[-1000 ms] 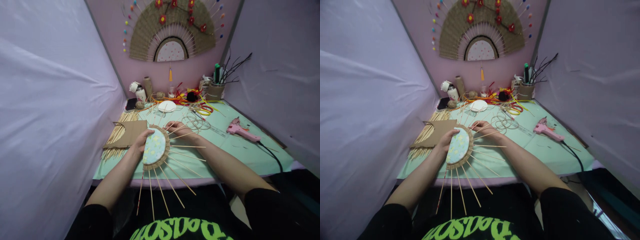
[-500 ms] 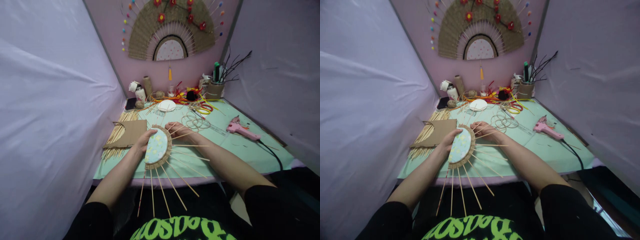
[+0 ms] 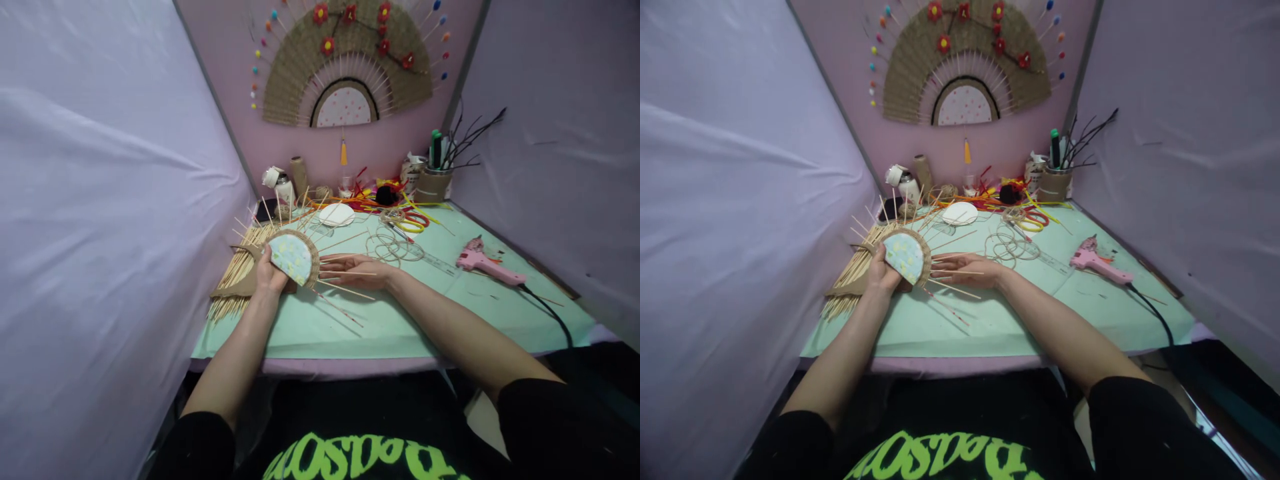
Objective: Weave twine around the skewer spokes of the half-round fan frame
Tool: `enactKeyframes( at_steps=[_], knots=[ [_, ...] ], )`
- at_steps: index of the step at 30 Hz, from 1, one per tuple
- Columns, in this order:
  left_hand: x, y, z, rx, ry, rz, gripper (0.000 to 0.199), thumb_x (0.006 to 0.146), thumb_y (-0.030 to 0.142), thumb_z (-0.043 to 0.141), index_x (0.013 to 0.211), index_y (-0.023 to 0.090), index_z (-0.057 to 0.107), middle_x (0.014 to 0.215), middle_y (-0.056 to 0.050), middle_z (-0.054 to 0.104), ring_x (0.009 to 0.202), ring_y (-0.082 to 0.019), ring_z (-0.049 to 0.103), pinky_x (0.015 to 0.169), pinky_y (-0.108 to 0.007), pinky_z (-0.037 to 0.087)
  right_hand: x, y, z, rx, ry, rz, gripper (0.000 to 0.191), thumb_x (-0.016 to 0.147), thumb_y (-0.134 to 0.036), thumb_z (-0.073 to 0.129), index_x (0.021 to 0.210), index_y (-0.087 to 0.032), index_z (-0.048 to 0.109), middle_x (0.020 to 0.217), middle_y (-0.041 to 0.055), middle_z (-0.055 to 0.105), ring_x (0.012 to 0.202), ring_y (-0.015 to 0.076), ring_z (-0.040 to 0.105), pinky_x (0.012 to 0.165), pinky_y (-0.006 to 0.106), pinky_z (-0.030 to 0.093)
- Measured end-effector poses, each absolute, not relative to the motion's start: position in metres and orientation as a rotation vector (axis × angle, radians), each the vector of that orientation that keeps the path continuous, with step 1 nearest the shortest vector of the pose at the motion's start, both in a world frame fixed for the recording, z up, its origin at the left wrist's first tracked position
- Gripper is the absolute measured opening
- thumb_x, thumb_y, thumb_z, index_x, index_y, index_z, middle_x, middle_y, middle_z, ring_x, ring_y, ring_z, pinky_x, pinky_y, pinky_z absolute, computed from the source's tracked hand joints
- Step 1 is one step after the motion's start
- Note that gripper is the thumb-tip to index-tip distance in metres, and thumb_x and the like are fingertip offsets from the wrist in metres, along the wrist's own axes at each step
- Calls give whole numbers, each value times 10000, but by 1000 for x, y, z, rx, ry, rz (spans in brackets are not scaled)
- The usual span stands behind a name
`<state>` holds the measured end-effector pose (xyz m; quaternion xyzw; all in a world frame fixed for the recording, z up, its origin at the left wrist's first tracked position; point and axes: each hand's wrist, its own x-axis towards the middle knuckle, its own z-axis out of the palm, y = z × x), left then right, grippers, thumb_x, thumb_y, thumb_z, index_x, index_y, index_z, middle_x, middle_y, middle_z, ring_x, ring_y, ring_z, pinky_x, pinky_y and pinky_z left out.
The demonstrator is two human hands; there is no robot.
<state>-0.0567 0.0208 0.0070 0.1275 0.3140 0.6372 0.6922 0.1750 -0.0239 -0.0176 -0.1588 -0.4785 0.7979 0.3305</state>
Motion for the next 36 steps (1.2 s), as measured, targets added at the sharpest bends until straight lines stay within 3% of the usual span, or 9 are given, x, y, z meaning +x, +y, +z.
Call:
enactKeyframes(
  at_steps=[6,14,21,24,27,30,36],
  knots=[
    [-52,19,7,289,655,1427,435,951,368,440,1336,187,528,1087,-99,724,1067,-208,660,979,-356,476,169,-31,-14,-401,-1302,2076,623,706,-187,783,1286,-227,559,1426,123,497,1279,228,506,1094,415,371],
    [-40,-1,6,460,577,1197,376,952,198,428,1303,133,547,1050,-111,732,1048,-207,671,980,-348,486,167,-33,-15,-495,-1194,1935,491,705,-278,800,1159,-188,639,1177,106,672,1048,209,648,961,356,483],
    [-41,-7,3,565,667,1059,457,855,106,541,1305,185,542,1065,-81,731,1000,-209,690,929,-333,529,169,-28,-14,-579,-1288,1856,458,680,-327,808,1089,-165,679,1066,112,710,980,216,670,892,346,511],
    [-46,-2,7,525,656,1145,465,858,73,489,1307,186,529,1030,-63,742,963,-193,701,919,-328,534,178,-17,-14,-908,-1345,1586,347,678,-280,790,995,-172,700,907,82,731,829,185,682,787,315,528],
    [-52,2,12,492,632,1251,456,857,63,480,1292,186,541,1016,-52,745,932,-170,707,943,-315,515,198,-5,-15,-1274,-1417,999,184,740,-215,693,919,-174,703,801,58,714,728,164,649,744,312,500],
    [-54,4,15,471,639,1323,422,857,75,499,1259,184,566,996,-46,748,900,-158,709,967,-319,496,216,-1,-16,-1457,-1607,542,165,799,-202,605,927,-173,706,844,68,709,786,185,634,793,331,464],
    [-49,2,16,459,704,1327,399,865,87,501,1247,170,580,905,-39,755,859,-168,713,969,-341,496,212,1,-28,-1523,-2059,265,201,848,-256,581,986,-165,695,982,111,677,926,220,594,824,312,416]
  ],
)
